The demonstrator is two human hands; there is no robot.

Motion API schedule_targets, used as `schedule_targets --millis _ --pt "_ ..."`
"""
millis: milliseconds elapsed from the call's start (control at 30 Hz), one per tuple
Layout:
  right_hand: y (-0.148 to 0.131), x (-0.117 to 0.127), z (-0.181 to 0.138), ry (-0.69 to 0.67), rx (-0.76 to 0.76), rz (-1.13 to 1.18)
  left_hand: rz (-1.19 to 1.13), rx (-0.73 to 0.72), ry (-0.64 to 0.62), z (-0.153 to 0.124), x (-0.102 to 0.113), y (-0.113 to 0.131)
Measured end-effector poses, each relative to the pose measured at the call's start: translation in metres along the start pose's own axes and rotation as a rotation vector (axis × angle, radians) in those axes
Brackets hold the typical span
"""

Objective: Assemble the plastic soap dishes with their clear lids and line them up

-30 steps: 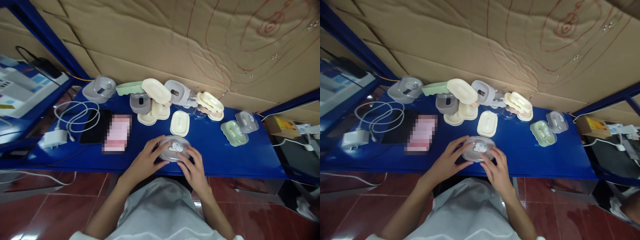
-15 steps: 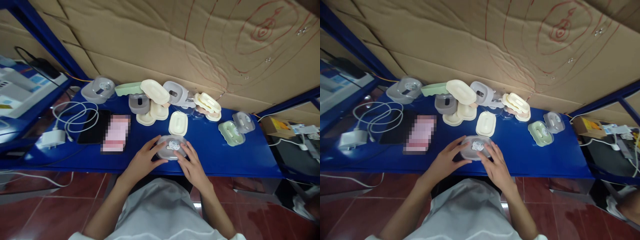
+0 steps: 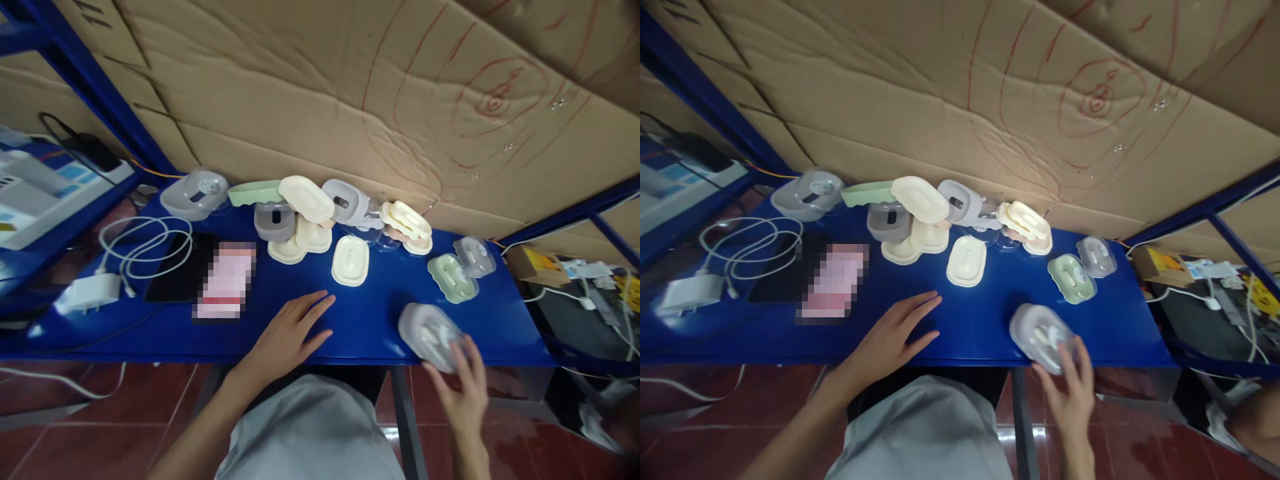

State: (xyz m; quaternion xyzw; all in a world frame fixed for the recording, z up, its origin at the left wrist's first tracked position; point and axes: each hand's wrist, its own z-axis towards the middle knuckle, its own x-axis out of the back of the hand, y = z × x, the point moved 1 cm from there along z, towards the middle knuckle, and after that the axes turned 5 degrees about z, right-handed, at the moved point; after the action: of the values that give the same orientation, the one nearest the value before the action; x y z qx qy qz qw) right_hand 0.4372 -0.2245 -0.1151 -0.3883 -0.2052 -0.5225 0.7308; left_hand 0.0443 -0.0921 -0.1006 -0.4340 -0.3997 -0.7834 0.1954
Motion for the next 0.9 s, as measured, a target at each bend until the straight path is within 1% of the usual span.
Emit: schedule_targets --millis 67,100,167,233,300,367,400,467,500,567,633,700,733,767,800,867,900 --pt "0.043 0.026 -0.010 0.195 -0.123 -0.192 0.087 -0.058 -0.003 0.012 -0.003 0.003" --pt "0.064 0.035 -0.011 0.267 -0.198 -0.255 0.137 -0.093 -0.013 0.020 -0.005 0.005" --pt "0.102 0.043 -0.006 0.356 -0.302 -0.321 0.237 -0.164 -0.038 0.039 -0.008 0.009" --pt "0.132 0.041 0.007 0.375 -0.343 -0.336 0.315 -0.233 -0.067 0.057 -0.011 0.012" --pt "0.154 0.032 0.024 0.350 -0.348 -0.324 0.361 -0.290 -0.101 0.071 -0.012 0.011" --pt "0.165 0.022 0.042 0.298 -0.339 -0.297 0.383 -0.326 -0.132 0.080 -0.011 0.006" --pt "0.166 0.018 0.051 0.281 -0.328 -0.286 0.389 -0.333 -0.143 0.083 -0.010 0.003" --pt "0.156 0.011 0.070 0.294 -0.290 -0.273 0.399 -0.330 -0.142 0.087 -0.007 -0.004" --pt "0.143 0.006 0.080 0.319 -0.259 -0.260 0.402 -0.325 -0.131 0.089 -0.006 -0.008" --pt "0.107 -0.007 0.106 0.352 -0.157 -0.202 0.397 -0.322 -0.103 0.091 -0.005 -0.015" --pt "0.063 -0.030 0.140 0.266 0.002 -0.104 0.369 -0.331 -0.091 0.093 -0.004 -0.020" --pt "0.024 -0.060 0.179 0.088 0.181 -0.055 0.349 -0.350 -0.105 0.093 -0.002 -0.024" --pt "0.010 -0.076 0.200 0.007 0.250 -0.057 0.348 -0.359 -0.119 0.093 0.000 -0.025" --pt "0.001 -0.091 0.219 -0.059 0.289 -0.070 0.352 -0.366 -0.135 0.092 0.002 -0.026" --pt "-0.002 -0.105 0.236 -0.098 0.300 -0.088 0.357 -0.369 -0.150 0.091 0.004 -0.027" --pt "0.002 -0.126 0.261 -0.131 0.271 -0.099 0.352 -0.365 -0.177 0.089 0.007 -0.028" --pt "0.008 -0.133 0.268 -0.141 0.258 -0.080 0.342 -0.361 -0.183 0.088 0.008 -0.030"
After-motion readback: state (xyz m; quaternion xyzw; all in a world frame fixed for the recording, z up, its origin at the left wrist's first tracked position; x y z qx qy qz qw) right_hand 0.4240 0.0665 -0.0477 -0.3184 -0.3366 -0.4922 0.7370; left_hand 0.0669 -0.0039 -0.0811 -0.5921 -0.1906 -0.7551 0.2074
